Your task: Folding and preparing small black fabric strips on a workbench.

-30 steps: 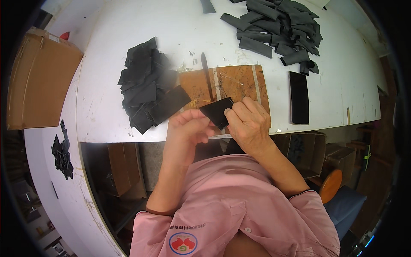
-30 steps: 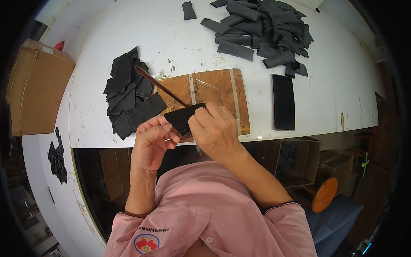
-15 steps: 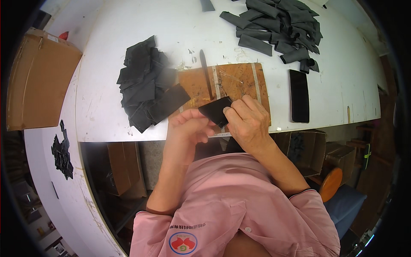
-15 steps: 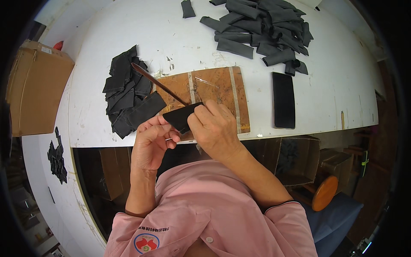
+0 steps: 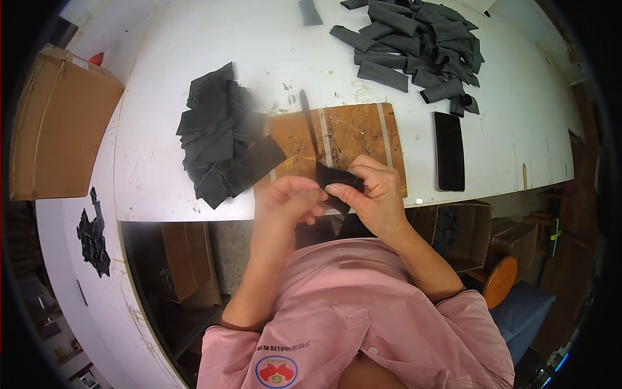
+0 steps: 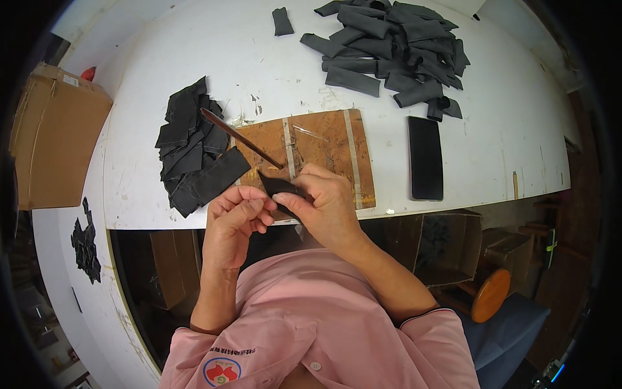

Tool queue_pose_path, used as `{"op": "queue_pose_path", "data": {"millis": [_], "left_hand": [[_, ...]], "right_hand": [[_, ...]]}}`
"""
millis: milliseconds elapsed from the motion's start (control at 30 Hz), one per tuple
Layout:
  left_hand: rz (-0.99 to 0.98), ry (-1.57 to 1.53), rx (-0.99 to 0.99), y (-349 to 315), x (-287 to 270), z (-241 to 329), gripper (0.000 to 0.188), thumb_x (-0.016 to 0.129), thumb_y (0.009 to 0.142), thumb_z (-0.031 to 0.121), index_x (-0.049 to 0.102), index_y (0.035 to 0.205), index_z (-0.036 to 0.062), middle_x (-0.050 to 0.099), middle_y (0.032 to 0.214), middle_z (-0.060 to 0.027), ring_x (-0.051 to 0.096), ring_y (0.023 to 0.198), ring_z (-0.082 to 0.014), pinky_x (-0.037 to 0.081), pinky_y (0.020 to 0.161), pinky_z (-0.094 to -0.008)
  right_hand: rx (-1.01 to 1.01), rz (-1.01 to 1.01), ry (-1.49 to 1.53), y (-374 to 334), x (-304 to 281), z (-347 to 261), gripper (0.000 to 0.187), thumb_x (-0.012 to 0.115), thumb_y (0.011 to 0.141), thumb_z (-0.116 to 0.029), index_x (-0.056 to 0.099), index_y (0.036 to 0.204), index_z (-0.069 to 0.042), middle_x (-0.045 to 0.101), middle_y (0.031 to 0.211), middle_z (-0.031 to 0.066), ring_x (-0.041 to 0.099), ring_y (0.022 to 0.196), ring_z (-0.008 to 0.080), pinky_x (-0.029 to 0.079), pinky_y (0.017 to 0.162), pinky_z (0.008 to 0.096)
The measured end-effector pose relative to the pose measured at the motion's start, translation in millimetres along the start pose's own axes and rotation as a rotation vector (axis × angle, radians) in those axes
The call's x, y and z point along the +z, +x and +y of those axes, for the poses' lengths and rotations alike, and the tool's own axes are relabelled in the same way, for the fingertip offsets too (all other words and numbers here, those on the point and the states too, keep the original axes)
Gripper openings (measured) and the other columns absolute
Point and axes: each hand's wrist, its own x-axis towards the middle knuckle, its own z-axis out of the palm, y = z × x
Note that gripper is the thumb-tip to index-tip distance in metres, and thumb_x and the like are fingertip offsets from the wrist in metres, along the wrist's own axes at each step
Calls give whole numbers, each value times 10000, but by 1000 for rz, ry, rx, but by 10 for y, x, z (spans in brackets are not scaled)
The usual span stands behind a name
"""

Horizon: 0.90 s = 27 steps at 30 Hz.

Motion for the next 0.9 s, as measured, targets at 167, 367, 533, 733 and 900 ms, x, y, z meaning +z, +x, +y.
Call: {"op": "queue_pose_path", "data": {"millis": [167,367,533,733,900], "left_hand": [[-16,-17,-7,-16,8,34,151,532,788,129,556,829,-15,603,755,-119,565,577,-122,431,497,-192],[-48,-5,-21,-26,32,44,188,556,800,196,547,790,8,604,758,-110,573,591,-125,424,472,-195],[-30,12,-42,-20,52,46,132,562,785,146,533,759,20,604,735,-120,580,571,-133,427,453,-206],[-22,-37,-87,12,36,47,44,519,752,46,525,731,9,586,666,-110,574,534,-139,422,426,-206],[11,-84,-94,37,64,28,35,496,734,20,517,708,9,553,616,-75,568,515,-142,417,398,-217]], "right_hand": [[-174,81,-158,-1,18,20,171,694,590,-39,535,631,10,468,611,76,477,535,206,365,468,306],[-311,102,-264,-4,37,105,205,664,494,41,543,653,-5,465,648,74,495,622,237,390,510,328],[-370,94,-354,-8,15,69,265,658,446,55,546,676,-17,474,688,67,499,663,239,405,523,328],[-506,138,-549,-6,24,71,189,607,482,13,524,647,-27,432,651,57,464,631,216,395,505,320],[-712,244,-732,21,40,123,82,535,544,-72,489,605,-41,386,619,42,414,584,185,343,466,291]]}}
